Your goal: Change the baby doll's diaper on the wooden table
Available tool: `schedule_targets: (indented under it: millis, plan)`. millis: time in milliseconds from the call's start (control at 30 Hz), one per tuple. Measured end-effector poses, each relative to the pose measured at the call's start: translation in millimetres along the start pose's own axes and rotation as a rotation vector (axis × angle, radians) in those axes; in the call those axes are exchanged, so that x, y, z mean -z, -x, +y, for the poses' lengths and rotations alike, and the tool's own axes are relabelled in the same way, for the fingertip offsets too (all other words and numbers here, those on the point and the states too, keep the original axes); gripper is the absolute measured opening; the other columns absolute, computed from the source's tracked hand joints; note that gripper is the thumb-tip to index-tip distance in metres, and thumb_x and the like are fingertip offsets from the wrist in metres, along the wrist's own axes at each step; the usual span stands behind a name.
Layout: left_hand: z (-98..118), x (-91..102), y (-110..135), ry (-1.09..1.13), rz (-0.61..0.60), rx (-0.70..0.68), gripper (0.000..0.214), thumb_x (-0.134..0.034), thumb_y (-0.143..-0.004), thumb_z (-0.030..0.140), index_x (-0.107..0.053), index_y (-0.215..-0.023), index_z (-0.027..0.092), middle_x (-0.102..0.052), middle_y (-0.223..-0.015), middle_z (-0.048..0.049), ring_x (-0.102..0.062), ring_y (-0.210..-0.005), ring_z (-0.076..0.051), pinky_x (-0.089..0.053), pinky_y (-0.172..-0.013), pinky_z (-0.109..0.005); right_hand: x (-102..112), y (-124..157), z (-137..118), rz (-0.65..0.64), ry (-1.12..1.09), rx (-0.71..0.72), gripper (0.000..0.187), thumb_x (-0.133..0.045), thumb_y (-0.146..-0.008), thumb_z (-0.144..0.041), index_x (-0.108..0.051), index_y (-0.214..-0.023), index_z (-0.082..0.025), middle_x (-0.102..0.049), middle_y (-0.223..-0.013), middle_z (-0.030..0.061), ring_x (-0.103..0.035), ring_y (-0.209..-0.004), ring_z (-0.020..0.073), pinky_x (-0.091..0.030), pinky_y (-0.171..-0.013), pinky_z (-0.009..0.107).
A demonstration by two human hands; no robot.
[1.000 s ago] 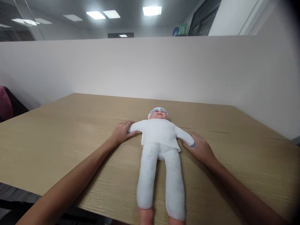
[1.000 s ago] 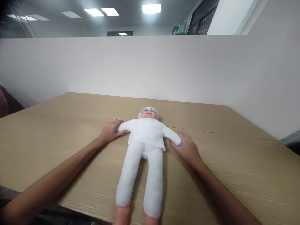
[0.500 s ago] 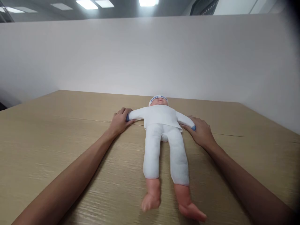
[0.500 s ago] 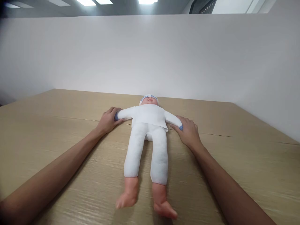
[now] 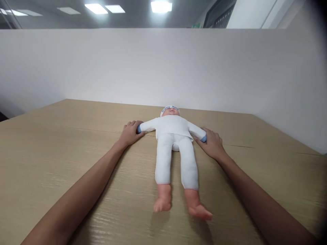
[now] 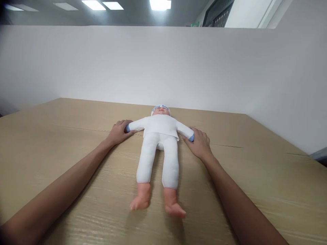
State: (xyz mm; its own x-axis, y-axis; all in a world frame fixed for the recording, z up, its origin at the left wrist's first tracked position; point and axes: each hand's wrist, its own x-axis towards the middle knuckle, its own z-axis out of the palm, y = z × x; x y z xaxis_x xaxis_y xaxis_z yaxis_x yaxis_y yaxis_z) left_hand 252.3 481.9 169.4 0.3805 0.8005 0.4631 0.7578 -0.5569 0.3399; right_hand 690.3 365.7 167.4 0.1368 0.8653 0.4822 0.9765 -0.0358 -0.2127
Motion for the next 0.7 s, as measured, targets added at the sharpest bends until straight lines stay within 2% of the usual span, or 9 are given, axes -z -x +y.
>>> schedule_targets:
  millis: [167,300,367,467,567,633,667,700]
  plan:
    - [3,3.0,20,0.015,0.047,0.053,0.061,-0.063,-0.1,0.054,-0.055,-0.148,0.019,-0.068,-0.142,-0.018,-0.058,-0.13,-0.04,-0.045,-0.109,-0.056,3,16,2,0.07,-0.038,-0.003,0.087,-0.061,-0.093,-0.066,-0.045,-0.159,-0.012,-0.056,-0.159,0.0245,-0.051,-0.144,0.0438,-0.04,-0.121,0.058]
    - [14,13.2,46,0.032,0.146,0.112,0.054,-0.058,-0.1,0.039,-0.053,-0.148,0.014,-0.058,-0.151,-0.0246,-0.053,-0.137,-0.043,-0.044,-0.112,-0.061,15,38,-6,0.167,-0.117,0.021,0.09,-0.068,-0.087,-0.059,-0.04,-0.159,-0.011,-0.054,-0.159,0.0259,-0.049,-0.146,0.0418,-0.036,-0.125,0.058]
    - [27,24.3,58,0.053,0.195,0.118,0.048,-0.056,-0.1,0.033,-0.055,-0.144,0.013,-0.057,-0.15,-0.0258,-0.052,-0.138,-0.042,-0.044,-0.114,-0.063,28,52,-24,0.229,-0.172,-0.006,0.083,-0.067,-0.087,-0.054,-0.043,-0.155,-0.012,-0.057,-0.155,0.0264,-0.051,-0.144,0.0409,-0.037,-0.124,0.059]
    - [59,49.3,79,0.102,0.234,0.058,0.037,-0.052,-0.102,0.028,-0.057,-0.138,0.019,-0.062,-0.144,-0.0192,-0.056,-0.135,-0.035,-0.047,-0.116,-0.057,61,81,-73,0.349,-0.3,-0.098,0.067,-0.063,-0.091,-0.049,-0.048,-0.147,-0.015,-0.062,-0.148,0.0251,-0.055,-0.139,0.0403,-0.04,-0.121,0.064]
    - [106,75.6,126,0.251,0.319,-0.044,0.032,-0.05,-0.108,0.033,-0.057,-0.138,0.025,-0.064,-0.142,-0.014,-0.059,-0.134,-0.03,-0.05,-0.117,-0.053,110,142,-133,0.364,-0.482,-0.071,0.052,-0.058,-0.1,-0.048,-0.052,-0.145,-0.023,-0.064,-0.149,0.0191,-0.058,-0.14,0.0366,-0.048,-0.118,0.061]
    - [139,86.7,178,0.382,0.371,-0.025,0.032,-0.054,-0.108,0.038,-0.057,-0.138,0.028,-0.066,-0.138,-0.0135,-0.061,-0.133,-0.033,-0.051,-0.117,-0.06,140,209,-159,0.332,-0.559,-0.076,0.046,-0.059,-0.102,-0.045,-0.057,-0.145,-0.03,-0.067,-0.146,0.0156,-0.062,-0.137,0.0365,-0.051,-0.117,0.062]
    - [154,89.4,208,0.427,0.3,0.005,0.031,-0.055,-0.108,0.039,-0.058,-0.138,0.031,-0.066,-0.136,-0.0129,-0.061,-0.133,-0.035,-0.052,-0.115,-0.065,152,248,-165,0.311,-0.546,-0.091,0.043,-0.062,-0.1,-0.045,-0.062,-0.141,-0.033,-0.072,-0.138,0.0147,-0.065,-0.133,0.039,-0.05,-0.117,0.066]
    - [168,90.1,239,0.464,0.131,0.031,0.031,-0.055,-0.108,0.041,-0.06,-0.139,0.037,-0.067,-0.136,-0.0112,-0.062,-0.132,-0.035,-0.053,-0.112,-0.068,160,288,-165,0.247,-0.525,-0.099,0.036,-0.066,-0.097,-0.047,-0.069,-0.133,-0.039,-0.077,-0.125,0.013,-0.07,-0.126,0.0419,-0.052,-0.114,0.07]
